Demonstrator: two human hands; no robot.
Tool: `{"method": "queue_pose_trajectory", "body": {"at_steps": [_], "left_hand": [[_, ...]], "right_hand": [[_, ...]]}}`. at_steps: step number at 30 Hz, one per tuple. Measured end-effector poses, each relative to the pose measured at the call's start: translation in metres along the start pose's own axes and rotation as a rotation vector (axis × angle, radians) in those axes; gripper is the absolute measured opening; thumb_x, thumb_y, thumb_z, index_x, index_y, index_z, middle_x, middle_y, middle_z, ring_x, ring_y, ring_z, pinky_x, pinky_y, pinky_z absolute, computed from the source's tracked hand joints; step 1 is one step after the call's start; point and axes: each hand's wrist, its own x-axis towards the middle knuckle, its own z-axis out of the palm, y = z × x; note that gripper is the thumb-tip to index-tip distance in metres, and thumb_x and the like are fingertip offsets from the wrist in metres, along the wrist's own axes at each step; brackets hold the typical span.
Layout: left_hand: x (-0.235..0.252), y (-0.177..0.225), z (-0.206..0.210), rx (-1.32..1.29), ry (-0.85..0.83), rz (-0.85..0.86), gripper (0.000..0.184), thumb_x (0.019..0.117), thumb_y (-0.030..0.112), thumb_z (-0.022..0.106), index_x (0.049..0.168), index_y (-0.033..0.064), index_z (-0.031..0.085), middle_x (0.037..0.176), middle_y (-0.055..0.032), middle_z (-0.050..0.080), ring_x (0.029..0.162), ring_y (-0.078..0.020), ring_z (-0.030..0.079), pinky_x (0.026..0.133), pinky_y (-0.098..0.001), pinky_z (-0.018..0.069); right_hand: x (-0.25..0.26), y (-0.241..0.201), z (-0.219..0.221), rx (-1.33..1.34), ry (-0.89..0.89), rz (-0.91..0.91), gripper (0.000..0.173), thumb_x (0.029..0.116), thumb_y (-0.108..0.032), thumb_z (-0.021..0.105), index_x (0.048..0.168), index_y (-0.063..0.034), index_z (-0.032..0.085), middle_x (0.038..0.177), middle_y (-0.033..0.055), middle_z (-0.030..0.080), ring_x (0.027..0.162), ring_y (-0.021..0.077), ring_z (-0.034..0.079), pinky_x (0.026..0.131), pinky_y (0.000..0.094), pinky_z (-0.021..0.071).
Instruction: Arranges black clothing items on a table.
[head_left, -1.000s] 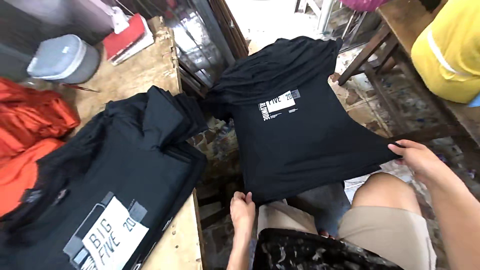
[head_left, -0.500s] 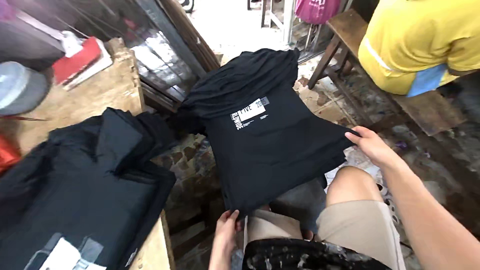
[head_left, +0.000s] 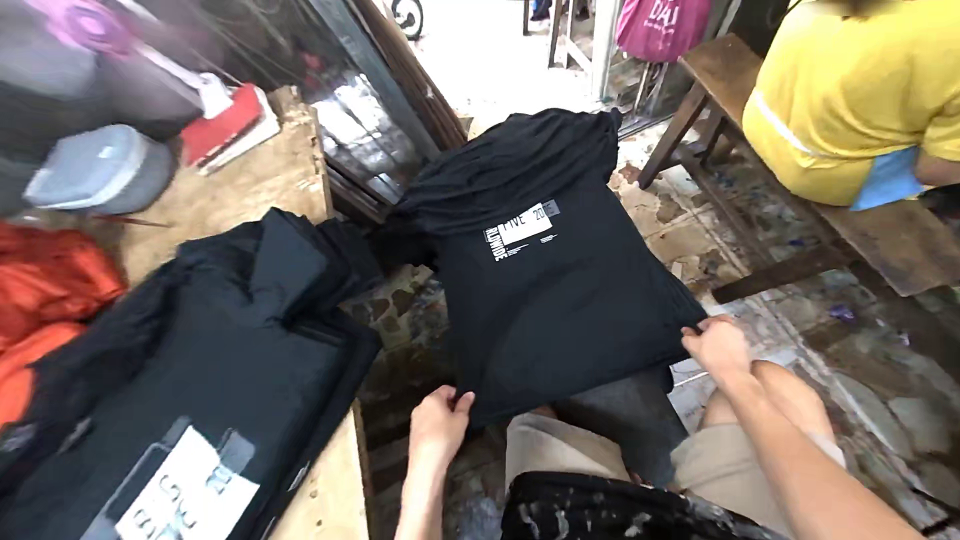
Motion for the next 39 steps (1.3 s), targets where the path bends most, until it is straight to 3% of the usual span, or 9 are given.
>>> {"method": "queue_pose_trajectory", "body": {"at_steps": [5,11,14,17,23,27,30,35,39], "left_hand": [[-0.001,0.009,0.001,-0.803,0.222,0.377,0.015,0.0991,0.017,0.065,0.096,0.0032,0.071,0.079,-0.0049,0.071,0.066,-0.0144,0.068,0.059,-0.0302,0.0594],[0.032,-0.018,0.114,-0.031,0.157,-0.067,0.052,0.0947,0.049,0.07,0.114,0.0007,0.072,0.119,-0.0224,0.068,0.118,-0.0369,0.064,0.103,-0.0539,0.0504],[0.038,-0.02,0.127,-0.165,0.115,-0.198,0.048,0.0942,0.033,0.075,0.125,-0.002,0.062,0.118,-0.0229,0.069,0.109,-0.0349,0.069,0.096,-0.0527,0.0545],[0.033,-0.023,0.104,-0.62,-0.019,-0.336,0.051,0.1012,0.026,0.067,0.142,-0.0002,0.05,0.119,-0.0236,0.065,0.091,-0.0301,0.069,0.077,-0.0462,0.0597],[0.018,-0.029,0.03,-1.293,0.199,-0.209,0.046,0.1084,0.022,0.051,0.147,0.0001,0.042,0.13,-0.0178,0.061,0.107,-0.0236,0.067,0.088,-0.0411,0.0584],[0.021,-0.019,0.025,-0.771,0.499,-0.112,0.04,0.1079,0.037,0.051,0.116,-0.0002,0.063,0.099,-0.0123,0.066,0.081,-0.0178,0.067,0.069,-0.0369,0.0577],[0.012,-0.004,0.014,-0.237,0.322,0.001,0.051,0.1048,0.043,0.056,0.123,-0.0033,0.067,0.116,-0.0264,0.069,0.111,-0.0404,0.067,0.099,-0.0627,0.0493],[0.015,0.007,0.017,-0.34,0.198,0.134,0.024,0.1022,0.031,0.063,0.11,0.0085,0.067,0.1,-0.0085,0.069,0.084,-0.0179,0.07,0.073,-0.0386,0.0605],[0.01,0.019,0.007,-0.03,0.115,-0.016,0.037,0.1029,0.038,0.06,0.121,0.0066,0.068,0.111,-0.0152,0.072,0.108,-0.0296,0.07,0.096,-0.0525,0.0533]], "right_hand": [[-0.004,0.007,-0.039,0.47,0.244,-0.138,0.032,0.0982,-0.014,0.07,0.116,0.0126,0.065,0.124,0.0345,0.061,0.118,0.0482,0.059,0.102,0.0654,0.0434],[0.006,-0.005,-0.057,0.611,0.267,-0.091,0.03,0.0962,-0.016,0.073,0.113,0.0076,0.066,0.115,0.0295,0.065,0.108,0.0412,0.063,0.094,0.062,0.0467],[0.015,0.003,-0.054,0.606,0.154,-0.105,0.031,0.0931,-0.011,0.075,0.116,0.0061,0.065,0.11,0.0295,0.066,0.102,0.0423,0.064,0.089,0.0639,0.0479],[0.02,0.011,-0.058,0.666,-0.123,-0.032,0.052,0.0969,-0.01,0.07,0.143,-0.0006,0.048,0.128,0.0297,0.06,0.112,0.0403,0.062,0.095,0.0585,0.0496],[0.025,0.006,-0.048,0.65,0.079,-0.106,0.029,0.1021,-0.022,0.065,0.108,0.0066,0.068,0.125,0.0262,0.059,0.118,0.0358,0.055,0.102,0.0566,0.0423],[0.012,0.0,-0.011,0.236,0.088,-0.034,0.041,0.0962,-0.036,0.072,0.11,0.0029,0.073,0.126,0.027,0.064,0.118,0.0445,0.062,0.099,0.0641,0.0487],[0.003,-0.003,-0.019,0.197,0.137,-0.023,0.04,0.0981,-0.034,0.07,0.111,0.0041,0.072,0.12,0.0291,0.067,0.114,0.0476,0.064,0.097,0.0668,0.0482],[0.006,-0.008,-0.027,0.056,-0.034,-0.008,0.042,0.0945,-0.036,0.074,0.108,0.0039,0.073,0.116,0.0318,0.067,0.114,0.0493,0.062,0.095,0.069,0.0471],[-0.002,-0.007,-0.036,0.187,0.104,0.015,0.039,0.0975,-0.034,0.071,0.107,0.0043,0.073,0.109,0.033,0.069,0.109,0.0521,0.064,0.092,0.071,0.0462]]}}
